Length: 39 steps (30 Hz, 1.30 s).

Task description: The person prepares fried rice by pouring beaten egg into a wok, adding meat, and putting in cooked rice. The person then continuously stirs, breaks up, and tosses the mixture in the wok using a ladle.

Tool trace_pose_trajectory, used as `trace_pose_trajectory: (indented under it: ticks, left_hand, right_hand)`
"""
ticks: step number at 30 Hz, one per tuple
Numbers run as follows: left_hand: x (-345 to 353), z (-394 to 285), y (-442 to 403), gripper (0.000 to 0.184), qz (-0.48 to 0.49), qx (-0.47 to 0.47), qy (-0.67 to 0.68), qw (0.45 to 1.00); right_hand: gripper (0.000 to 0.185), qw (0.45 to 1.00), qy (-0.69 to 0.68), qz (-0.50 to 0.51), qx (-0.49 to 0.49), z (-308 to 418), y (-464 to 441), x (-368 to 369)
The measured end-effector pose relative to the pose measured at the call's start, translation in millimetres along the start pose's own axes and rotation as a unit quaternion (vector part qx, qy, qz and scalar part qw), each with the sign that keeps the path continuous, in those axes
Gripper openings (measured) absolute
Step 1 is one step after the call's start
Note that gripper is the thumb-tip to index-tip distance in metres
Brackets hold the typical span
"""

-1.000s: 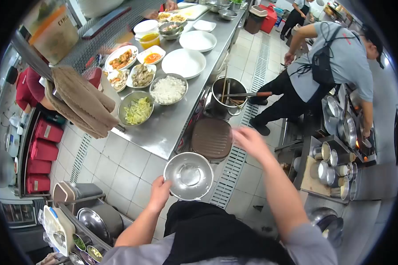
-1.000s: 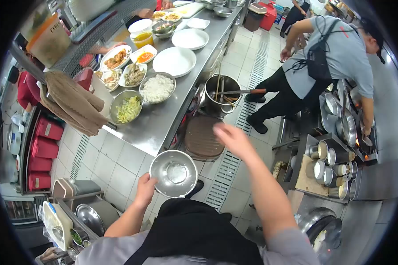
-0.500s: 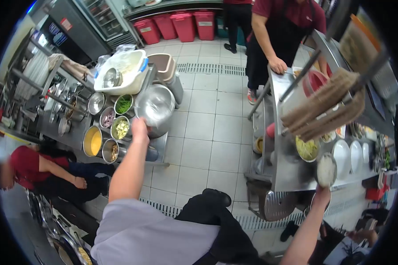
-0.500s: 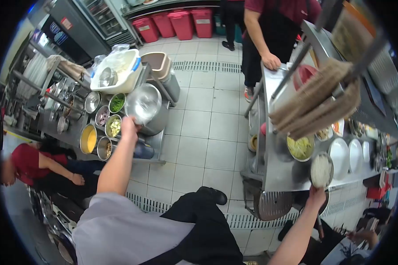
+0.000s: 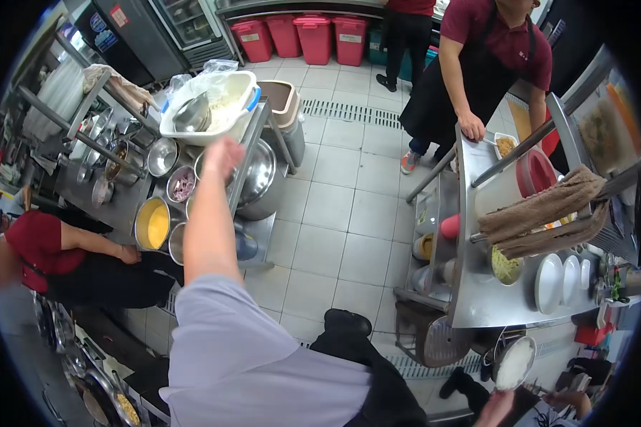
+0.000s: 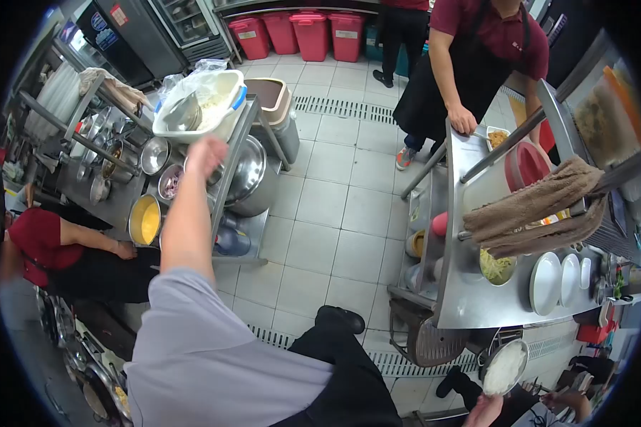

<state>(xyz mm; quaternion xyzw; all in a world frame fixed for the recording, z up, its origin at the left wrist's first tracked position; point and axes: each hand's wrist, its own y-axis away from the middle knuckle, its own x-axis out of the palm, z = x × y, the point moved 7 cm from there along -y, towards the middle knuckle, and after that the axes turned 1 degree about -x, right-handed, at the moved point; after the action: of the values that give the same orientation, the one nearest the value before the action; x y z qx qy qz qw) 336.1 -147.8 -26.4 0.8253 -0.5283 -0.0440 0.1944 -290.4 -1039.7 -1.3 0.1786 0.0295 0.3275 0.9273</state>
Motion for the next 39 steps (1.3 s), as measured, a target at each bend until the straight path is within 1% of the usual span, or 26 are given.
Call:
trace_pose_trajectory:
  ticks: [1, 2, 3, 4, 5, 6, 7, 8, 9, 11, 14, 16, 17, 19, 21, 22, 24, 25, 26, 27, 28, 31, 32, 34, 37, 39]
  left_hand:
    - [34.2, 21.1, 43.6, 0.021, 0.083, -0.065, -0.084, 0.991]
    - [62.5, 67.0, 70.1, 0.022, 0.176, -0.125, -0.053, 0.975]
    - [90.0, 114.5, 103.2, 0.024, 0.303, -0.146, -0.142, 0.931]
    - [121.7, 141.1, 162.4, 0.025, 0.378, -0.163, -0.287, 0.865]
    - [154.1, 182.7, 213.4, 0.026, 0.447, -0.201, -0.307, 0.816]
    - [189.1, 200.5, 279.1, 0.029, 0.495, -0.227, -0.318, 0.776]
    - [221.7, 228.3, 340.1, 0.032, 0.562, -0.240, -0.261, 0.748]
    - [254.2, 219.3, 409.4, 0.037, 0.613, -0.216, -0.288, 0.703]
    - [280.1, 252.9, 464.9, 0.041, 0.690, -0.203, -0.254, 0.647]
    - [315.5, 263.5, 562.2, 0.045, 0.769, -0.161, -0.201, 0.585]
    - [335.4, 286.2, 652.8, 0.035, 0.835, -0.087, -0.293, 0.458]
    - [329.8, 269.7, 702.1, 0.021, 0.851, -0.053, -0.305, 0.424]
    - [320.3, 289.3, 719.5, 0.021, 0.872, -0.048, -0.293, 0.389]
    - [296.8, 315.9, 756.1, 0.022, 0.872, -0.069, -0.351, 0.334]
    - [280.3, 320.1, 799.1, 0.020, 0.860, -0.177, -0.381, 0.289]
    - [267.2, 328.3, 820.1, 0.020, 0.867, -0.191, -0.386, 0.250]
    - [238.8, 334.6, 864.9, 0.021, 0.868, -0.214, -0.402, 0.199]
    - [221.2, 337.1, 893.0, 0.021, 0.866, -0.248, -0.396, 0.178]
    - [210.0, 341.6, 920.2, 0.020, 0.874, -0.217, -0.410, 0.148]
    - [201.0, 346.0, 949.9, 0.020, 0.879, -0.187, -0.421, 0.122]
    - [190.3, 346.4, 986.3, 0.020, 0.903, -0.148, -0.393, 0.087]
    - [155.5, 320.3, 1104.2, 0.019, 0.952, -0.045, -0.303, 0.020]
    - [147.5, 321.6, 1148.3, 0.020, 0.970, 0.017, -0.244, -0.001]
    - [111.9, 295.3, 1223.6, 0.021, 0.982, 0.115, -0.147, -0.036]
    - [45.6, 260.4, 1323.3, 0.024, 0.955, 0.293, 0.011, -0.055]
    - [-10.5, 223.0, 1350.8, 0.023, 0.898, 0.407, 0.164, -0.027]
  right_hand:
    - [0.026, 0.999, 0.007, -0.034, 0.002, -6.2, 18.4, -9.0]
    - [0.026, 0.997, 0.005, -0.071, 0.009, -9.2, 39.8, 1.4]
    - [0.026, 0.995, 0.001, -0.099, 0.015, -13.5, 60.4, 9.0]
    - [0.026, 0.992, -0.006, -0.121, 0.020, -17.1, 79.7, 13.8]
    - [0.027, 0.990, -0.015, -0.138, 0.023, -22.9, 97.4, 22.2]
    - [0.027, 0.987, -0.029, -0.154, 0.024, -27.8, 113.8, 29.8]
    - [0.027, 0.984, -0.039, -0.170, 0.021, -29.7, 129.6, 41.7]
    - [0.027, 0.982, -0.052, -0.180, 0.017, -33.6, 146.5, 52.8]
    - [0.025, 0.976, -0.051, -0.211, -0.009, -27.8, 164.6, 74.8]
    - [0.020, 0.977, -0.088, -0.196, -0.002, -42.1, 197.7, 76.8]
    - [0.020, 0.961, -0.129, -0.243, -0.002, -61.3, 254.8, 76.4]
    - [0.017, 0.952, -0.122, -0.280, 0.017, -83.3, 300.5, 65.5]
    - [0.016, 0.938, -0.140, -0.317, 0.018, -83.1, 327.3, 63.2]
    - [0.014, 0.925, -0.133, -0.356, -0.003, -102.5, 376.1, 46.4]
    - [0.011, 0.911, -0.078, -0.404, -0.019, -110.8, 410.2, 35.1]
    - [0.011, 0.884, -0.102, -0.456, -0.022, -109.9, 448.1, 25.9]
    - [0.012, 0.909, -0.100, -0.403, 0.041, -105.1, 505.9, 24.7]
    - [0.020, 0.890, 0.020, -0.453, 0.043, -113.3, 549.5, 10.9]
    - [0.030, 0.788, 0.211, -0.567, 0.117, -83.6, 608.7, 4.2]
    - [0.037, 0.680, 0.277, -0.644, 0.216, -104.9, 663.0, -11.7]
    - [0.033, 0.586, 0.347, -0.683, 0.264, -119.7, 715.3, -21.3]
    - [0.051, 0.266, 0.511, -0.681, 0.452, -179.2, 839.3, -17.8]
    - [0.051, 0.260, 0.503, -0.683, 0.462, -197.9, 865.1, -19.5]
    - [0.057, 0.472, 0.275, -0.660, 0.516, -261.4, 904.9, -22.8]
    - [0.053, 0.478, 0.201, -0.712, 0.474, -244.3, 916.9, -3.1]
    - [0.057, 0.444, 0.193, -0.739, 0.468, -231.3, 920.8, 27.9]
